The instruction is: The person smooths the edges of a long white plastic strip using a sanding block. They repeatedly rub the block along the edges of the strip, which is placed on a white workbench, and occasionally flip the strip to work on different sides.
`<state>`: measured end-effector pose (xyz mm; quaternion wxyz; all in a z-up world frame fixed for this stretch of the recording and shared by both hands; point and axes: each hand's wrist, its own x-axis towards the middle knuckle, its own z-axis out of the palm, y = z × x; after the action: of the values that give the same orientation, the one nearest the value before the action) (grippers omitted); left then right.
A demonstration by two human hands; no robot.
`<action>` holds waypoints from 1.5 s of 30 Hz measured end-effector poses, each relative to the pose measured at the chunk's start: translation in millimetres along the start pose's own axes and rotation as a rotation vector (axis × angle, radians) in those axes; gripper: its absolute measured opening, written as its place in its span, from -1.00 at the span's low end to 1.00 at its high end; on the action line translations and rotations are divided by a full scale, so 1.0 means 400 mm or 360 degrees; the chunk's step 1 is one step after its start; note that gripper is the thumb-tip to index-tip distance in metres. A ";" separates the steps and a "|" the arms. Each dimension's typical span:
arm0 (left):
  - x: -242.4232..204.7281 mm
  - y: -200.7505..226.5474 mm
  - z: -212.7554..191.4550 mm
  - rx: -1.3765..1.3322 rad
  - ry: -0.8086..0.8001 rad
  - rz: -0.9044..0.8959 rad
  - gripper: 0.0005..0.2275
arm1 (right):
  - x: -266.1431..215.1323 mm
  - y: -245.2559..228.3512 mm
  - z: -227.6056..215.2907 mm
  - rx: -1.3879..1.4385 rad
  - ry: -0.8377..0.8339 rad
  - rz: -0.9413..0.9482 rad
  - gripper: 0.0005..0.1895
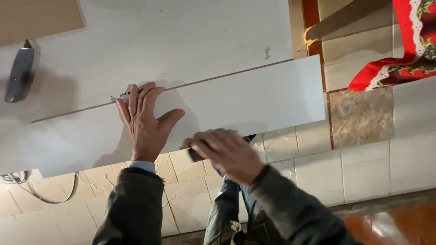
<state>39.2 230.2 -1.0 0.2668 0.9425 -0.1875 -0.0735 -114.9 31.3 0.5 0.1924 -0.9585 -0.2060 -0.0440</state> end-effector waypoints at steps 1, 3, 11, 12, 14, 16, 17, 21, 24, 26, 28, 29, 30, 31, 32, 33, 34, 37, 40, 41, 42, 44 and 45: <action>0.001 0.001 0.000 0.0004 0.0005 0.0000 -0.40 | -0.050 0.050 -0.031 0.0028 0.0093 0.0132 -0.34; 0.007 0.003 -0.001 0.0000 0.0042 -0.0011 -0.40 | -0.172 0.176 -0.083 0.0041 0.0186 0.0232 -0.43; 0.004 0.010 -0.003 0.0015 0.0075 0.0038 -0.42 | -0.171 0.196 -0.124 -0.0328 0.0174 0.0328 -0.50; 0.001 0.003 -0.005 0.0013 0.0073 0.0052 -0.42 | -0.103 0.125 -0.082 -0.0335 0.0180 0.0339 -0.50; -0.002 0.005 0.010 0.0027 0.0075 0.0090 -0.40 | 0.017 -0.002 -0.007 -0.0064 0.0215 0.0028 -0.50; -0.011 -0.009 0.003 0.0065 0.0094 0.0126 -0.42 | 0.060 -0.048 -0.042 0.0000 0.0165 0.0088 -0.50; -0.008 -0.011 0.002 0.0130 0.0130 0.0135 -0.43 | 0.084 -0.064 -0.062 0.0090 0.0130 0.0121 -0.51; -0.001 0.007 -0.003 0.0127 0.0116 0.0133 -0.42 | -0.052 0.079 -0.143 0.0046 0.0214 0.0272 -0.42; -0.015 -0.002 -0.011 0.0204 0.0097 0.0050 -0.40 | -0.243 0.261 -0.201 -0.0053 0.0188 0.0505 -0.43; -0.016 -0.007 -0.011 0.0147 0.0082 0.0119 -0.39 | -0.376 0.365 -0.254 -0.0202 0.0370 0.0806 -0.49; -0.016 -0.008 -0.006 0.0219 0.0098 0.0138 -0.38 | -0.474 0.390 -0.268 -0.0310 0.0374 0.0910 -0.47; -0.016 -0.009 0.000 0.0292 0.0109 0.0158 -0.36 | -0.528 0.401 -0.273 -0.0415 0.0375 0.1019 -0.44; -0.015 -0.004 0.006 0.0294 0.0096 0.0160 -0.36 | -0.574 0.378 -0.242 -0.0410 0.0369 0.1029 -0.44; -0.013 -0.001 0.013 0.0430 0.0101 0.0196 -0.35 | -0.618 0.357 -0.211 -0.0273 0.0469 0.1244 -0.41; -0.013 -0.001 0.019 0.0573 0.0107 0.0225 -0.34 | -0.659 0.339 -0.174 -0.0125 0.0568 0.1450 -0.37; -0.020 0.019 0.019 0.0582 0.0096 0.0220 -0.34 | -0.696 0.292 -0.106 -0.0113 0.0561 0.1455 -0.37; -0.018 0.041 0.019 0.0818 0.0046 0.0183 -0.33 | -0.724 0.260 -0.040 -0.0004 0.0594 0.1480 -0.36; 0.001 0.152 0.082 0.1229 -0.0055 0.0201 -0.28 | -0.709 0.141 0.042 0.0266 0.0533 0.1579 -0.34; 0.017 0.344 0.187 0.1221 -0.0050 0.0380 -0.24 | -0.680 0.077 0.051 0.0607 0.0368 0.1796 -0.36; 0.025 0.416 0.222 0.1034 0.0004 0.0512 -0.24 | -0.674 0.067 0.053 0.0783 0.0304 0.1954 -0.38; 0.037 0.474 0.260 0.1038 -0.0008 0.0508 -0.24 | -0.682 0.077 0.047 0.0792 0.0295 0.1959 -0.38; 0.060 0.589 0.336 0.0500 -0.0329 0.0614 -0.27 | -0.700 0.095 0.033 0.0937 0.0250 0.2101 -0.37; 0.056 0.623 0.371 0.0503 -0.0343 0.0604 -0.27 | -0.714 0.114 0.020 0.0948 0.0235 0.2106 -0.37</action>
<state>-53.9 -45.2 4.7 0.1037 0.9072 -0.3972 -0.0919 -356.5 -112.1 -69.9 0.4446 -0.7838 0.4269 0.0750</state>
